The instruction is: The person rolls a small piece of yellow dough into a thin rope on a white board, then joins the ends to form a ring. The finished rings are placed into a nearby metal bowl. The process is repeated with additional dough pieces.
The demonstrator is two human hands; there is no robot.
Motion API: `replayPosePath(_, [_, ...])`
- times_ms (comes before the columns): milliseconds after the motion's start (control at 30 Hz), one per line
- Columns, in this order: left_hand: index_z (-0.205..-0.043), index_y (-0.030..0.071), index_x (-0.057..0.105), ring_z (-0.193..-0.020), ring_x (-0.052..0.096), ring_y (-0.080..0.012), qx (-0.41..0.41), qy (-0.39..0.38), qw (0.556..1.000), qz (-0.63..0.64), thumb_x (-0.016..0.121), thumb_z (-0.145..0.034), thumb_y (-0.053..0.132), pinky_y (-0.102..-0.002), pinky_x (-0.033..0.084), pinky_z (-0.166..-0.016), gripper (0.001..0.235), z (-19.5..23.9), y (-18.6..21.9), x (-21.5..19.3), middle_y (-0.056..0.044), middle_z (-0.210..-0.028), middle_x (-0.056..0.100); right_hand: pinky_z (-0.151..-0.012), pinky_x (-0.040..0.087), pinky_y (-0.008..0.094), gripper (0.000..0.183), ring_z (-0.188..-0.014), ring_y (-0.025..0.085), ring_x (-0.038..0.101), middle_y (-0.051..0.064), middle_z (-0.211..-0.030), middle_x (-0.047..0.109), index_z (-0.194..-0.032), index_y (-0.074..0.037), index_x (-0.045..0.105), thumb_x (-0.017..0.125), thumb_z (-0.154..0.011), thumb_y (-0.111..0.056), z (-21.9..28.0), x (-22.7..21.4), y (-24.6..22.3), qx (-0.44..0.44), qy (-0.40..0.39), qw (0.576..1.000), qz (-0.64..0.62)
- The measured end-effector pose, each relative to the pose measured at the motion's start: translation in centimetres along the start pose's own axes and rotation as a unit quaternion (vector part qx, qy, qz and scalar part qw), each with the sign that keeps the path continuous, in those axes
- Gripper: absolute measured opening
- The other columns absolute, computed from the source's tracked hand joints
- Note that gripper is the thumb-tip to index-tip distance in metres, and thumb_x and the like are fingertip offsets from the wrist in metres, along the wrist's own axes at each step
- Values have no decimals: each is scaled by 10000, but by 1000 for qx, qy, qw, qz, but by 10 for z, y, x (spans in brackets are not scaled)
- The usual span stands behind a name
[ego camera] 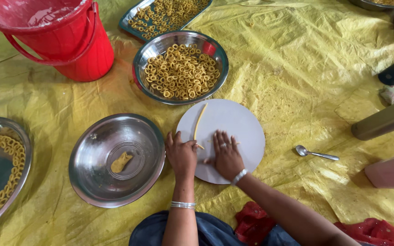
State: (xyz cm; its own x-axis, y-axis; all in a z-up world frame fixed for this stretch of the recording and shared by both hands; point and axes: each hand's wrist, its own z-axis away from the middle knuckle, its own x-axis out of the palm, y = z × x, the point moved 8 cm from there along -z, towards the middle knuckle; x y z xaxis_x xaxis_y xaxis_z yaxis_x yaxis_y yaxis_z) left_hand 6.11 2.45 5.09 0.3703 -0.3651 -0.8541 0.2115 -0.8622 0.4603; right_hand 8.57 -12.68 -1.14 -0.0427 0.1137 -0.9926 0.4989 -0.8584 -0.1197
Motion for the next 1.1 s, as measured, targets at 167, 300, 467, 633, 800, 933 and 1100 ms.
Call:
replayPosePath(167, [-871, 202, 848, -1383, 424, -392, -8, -15, 1000, -10, 800, -768, 204, -558, 328, -1149, 113, -3, -4, 9, -144, -1365, 607, -1220, 113, 542, 1028, -1529, 376, 169, 239, -1641, 225, -1546, 69, 207, 502, -910, -683, 0, -12, 1, -14, 8, 1000, 19])
replayPosePath(300, [-869, 164, 846, -1370, 457, -391, 8, 17, 1000, -9, 701, -843, 111, -556, 346, -1149, 157, 0, -10, 16, -169, -1345, 630, -1224, 64, 545, 1087, -1541, 368, 96, 236, -1646, 150, -1551, 59, 153, 534, -880, -706, 56, 8, -19, -7, -143, 988, 55])
replayPosePath(467, [-922, 103, 822, -1343, 500, -383, 18, 39, 999, -13, 665, -835, 78, -554, 364, -1137, 181, -1, -16, 22, -173, -1306, 654, -1221, 120, 569, 1032, -1539, 359, 134, 210, -1657, 162, -1576, 18, 174, 488, -908, -703, 11, 0, 9, -6, -91, 993, 69])
replayPosePath(633, [-970, 86, 807, -1313, 535, -373, 31, 60, 998, 2, 671, -830, 59, -525, 405, -1108, 197, 0, -14, 20, -151, -1273, 672, -1224, 184, 518, 1015, -1542, 408, 170, 248, -1654, 202, -1570, 36, 222, 466, -932, -716, -37, -21, 44, -32, 35, 999, 17])
replayPosePath(800, [-1083, 99, 778, -1301, 557, -367, 31, 62, 997, 21, 668, -881, 85, -488, 440, -1095, 230, -3, -10, 13, -136, -1288, 671, -1212, 135, 556, 1160, -1531, 416, 116, 273, -1657, 131, -1574, 76, 131, 481, -875, -782, 40, 4, -2, 17, -187, 974, 125])
replayPosePath(933, [-1464, -10, 493, -1286, 542, -416, 49, 133, 989, 43, 637, -935, 95, -520, 433, -1076, 559, 0, 3, -12, -255, -1404, 561, -1216, 98, 641, 1103, -1549, 379, 111, 230, -1661, 144, -1596, -15, 150, 482, -876, -781, 42, -5, -7, 0, -180, 976, 123])
replayPosePath(1100, [-1556, -76, 250, -1326, 513, -462, 67, 186, 976, 89, 626, -964, 119, -533, 432, -1093, 728, 4, 13, -39, -316, -1470, 470, -1225, 76, 545, 1032, -1546, 350, 53, 185, -1673, 90, -1598, -95, 137, 492, -866, -729, -47, -1, 47, -87, -92, 992, 23])
